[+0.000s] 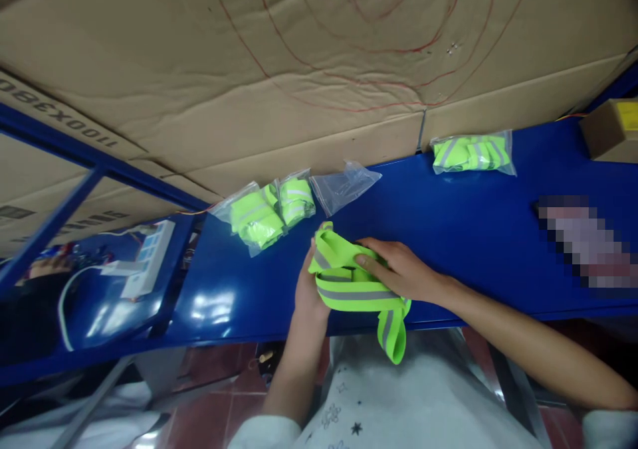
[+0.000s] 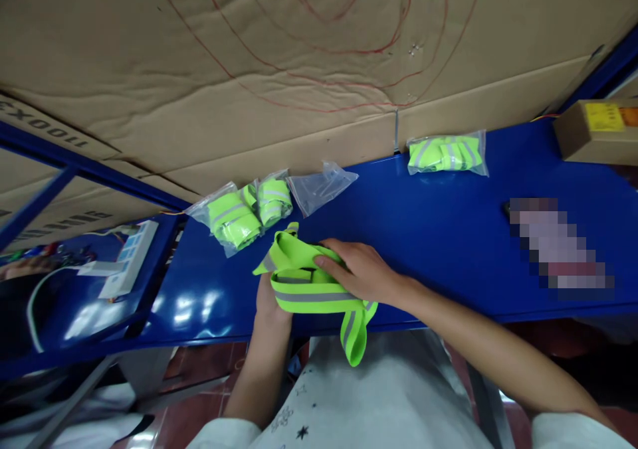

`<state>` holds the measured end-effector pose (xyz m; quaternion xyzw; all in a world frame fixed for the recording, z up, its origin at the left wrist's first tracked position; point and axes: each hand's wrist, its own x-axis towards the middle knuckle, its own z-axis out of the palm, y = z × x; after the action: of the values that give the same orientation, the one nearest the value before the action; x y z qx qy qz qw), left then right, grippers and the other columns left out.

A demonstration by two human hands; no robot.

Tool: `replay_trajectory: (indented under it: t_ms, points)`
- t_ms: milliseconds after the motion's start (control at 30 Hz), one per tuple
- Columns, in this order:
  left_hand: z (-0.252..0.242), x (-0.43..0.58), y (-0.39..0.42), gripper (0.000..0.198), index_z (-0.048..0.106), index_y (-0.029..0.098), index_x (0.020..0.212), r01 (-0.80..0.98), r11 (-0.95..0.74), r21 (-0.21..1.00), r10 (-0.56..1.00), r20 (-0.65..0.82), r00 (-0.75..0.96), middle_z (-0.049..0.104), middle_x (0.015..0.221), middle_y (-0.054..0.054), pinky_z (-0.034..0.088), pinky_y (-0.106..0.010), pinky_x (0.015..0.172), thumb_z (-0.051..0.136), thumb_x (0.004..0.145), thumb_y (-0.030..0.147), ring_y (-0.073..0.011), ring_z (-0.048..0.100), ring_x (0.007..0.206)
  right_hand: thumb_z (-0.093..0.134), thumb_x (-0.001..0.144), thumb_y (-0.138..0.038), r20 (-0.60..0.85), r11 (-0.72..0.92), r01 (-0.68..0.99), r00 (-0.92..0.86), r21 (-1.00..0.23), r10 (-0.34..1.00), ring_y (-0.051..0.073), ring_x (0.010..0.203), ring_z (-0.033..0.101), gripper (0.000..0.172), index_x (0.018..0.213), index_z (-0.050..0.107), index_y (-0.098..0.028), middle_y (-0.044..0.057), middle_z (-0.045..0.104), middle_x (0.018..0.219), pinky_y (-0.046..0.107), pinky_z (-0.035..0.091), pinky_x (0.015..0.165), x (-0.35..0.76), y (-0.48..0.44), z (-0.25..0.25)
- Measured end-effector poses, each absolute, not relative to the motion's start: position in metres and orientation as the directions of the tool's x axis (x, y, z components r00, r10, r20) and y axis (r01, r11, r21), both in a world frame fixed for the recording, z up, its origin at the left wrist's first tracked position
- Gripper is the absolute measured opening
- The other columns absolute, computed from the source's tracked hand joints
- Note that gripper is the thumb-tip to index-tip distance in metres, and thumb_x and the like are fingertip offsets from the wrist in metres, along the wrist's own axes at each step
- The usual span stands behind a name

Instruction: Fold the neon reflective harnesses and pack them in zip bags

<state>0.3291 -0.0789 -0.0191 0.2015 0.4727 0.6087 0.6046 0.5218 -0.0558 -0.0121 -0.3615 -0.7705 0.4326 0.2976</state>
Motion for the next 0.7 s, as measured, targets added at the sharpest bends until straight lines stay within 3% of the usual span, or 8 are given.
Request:
replay_trajectory:
  t_ms: [100, 233, 333, 467, 600, 700]
  points:
    - [-0.015, 0.328, -0.078, 0.047, 0.069, 0.027, 0.129, -0.497, 0.085, 0.864, 0.94, -0.235, -0.247, 0.076, 0.11, -0.002, 0.058, -0.026, 0.079, 0.078, 0.087, 0.044, -0.0166, 0.073, 0.089, 0.061, 0.098, -0.054, 0.115, 0.299, 0.219, -0.597, -0.929, 0.794, 0.024, 0.106, 0.071, 0.049, 0.131, 0.06, -0.018, 0.009, 0.073, 0.119, 0.033, 0.053, 0.087, 0.527, -0.057, -0.007]
    - [-0.006, 0.324, -0.079, 0.046, 0.068, 0.027, 0.129, -0.398, -0.004, 0.917, 0.94, -0.132, -0.315, 0.076, 0.108, -0.003, 0.057, -0.024, 0.08, 0.077, 0.087, 0.045, -0.0161, 0.073, 0.087, 0.085, 0.077, -0.05, -0.018, 0.189, 0.247, -0.652, -0.95, 0.758, 0.025, 0.107, 0.071, 0.081, 0.142, 0.048, -0.021, 0.009, 0.071, 0.125, 0.032, 0.055, 0.082, 0.526, -0.065, -0.007]
    - [-0.001, 0.321, -0.08, 0.047, 0.068, 0.028, 0.13, -0.368, -0.019, 0.93, 0.939, -0.11, -0.327, 0.076, 0.108, -0.004, 0.057, -0.025, 0.078, 0.077, 0.088, 0.046, -0.0177, 0.072, 0.088, 0.081, 0.082, -0.044, -0.041, 0.154, 0.26, -0.617, -0.953, 0.786, 0.021, 0.094, 0.073, 0.068, 0.137, 0.049, -0.02, 0.007, 0.073, 0.113, 0.028, 0.054, 0.073, 0.526, -0.07, -0.007]
    - [-0.002, 0.319, -0.082, 0.054, 0.07, 0.027, 0.127, -0.469, 0.146, 0.871, 0.956, -0.247, -0.16, 0.074, 0.097, -0.004, 0.058, -0.029, 0.07, 0.082, 0.08, 0.051, -0.0192, 0.07, 0.077, 0.072, 0.092, -0.046, -0.04, 0.082, 0.133, -0.722, -0.988, 0.69, 0.012, 0.061, 0.067, 0.045, 0.124, 0.055, -0.02, -0.003, 0.071, 0.079, 0.021, 0.049, 0.055, 0.533, -0.067, 0.004]
    - [-0.012, 0.324, -0.082, 0.064, 0.065, 0.026, 0.133, -0.549, 0.323, 0.771, 0.934, -0.355, 0.051, 0.062, 0.07, 0.002, 0.053, -0.028, 0.057, 0.082, 0.078, 0.053, -0.0156, 0.06, 0.058, 0.07, 0.095, -0.047, 0.013, 0.04, 0.012, -0.823, -0.999, 0.568, 0.009, 0.052, 0.064, 0.041, 0.122, 0.057, -0.019, -0.002, 0.073, 0.08, 0.018, 0.048, 0.048, 0.537, -0.058, 0.007]
    - [-0.021, 0.333, -0.08, 0.059, 0.062, 0.027, 0.134, -0.568, 0.316, 0.76, 0.935, -0.35, 0.053, 0.064, 0.079, 0.001, 0.052, -0.028, 0.057, 0.076, 0.083, 0.054, -0.0156, 0.06, 0.062, 0.068, 0.096, -0.045, 0.068, 0.077, -0.025, -0.778, -0.997, 0.624, 0.008, 0.049, 0.063, 0.034, 0.113, 0.059, -0.017, -0.003, 0.07, 0.074, 0.017, 0.046, 0.046, 0.533, -0.054, -0.004]
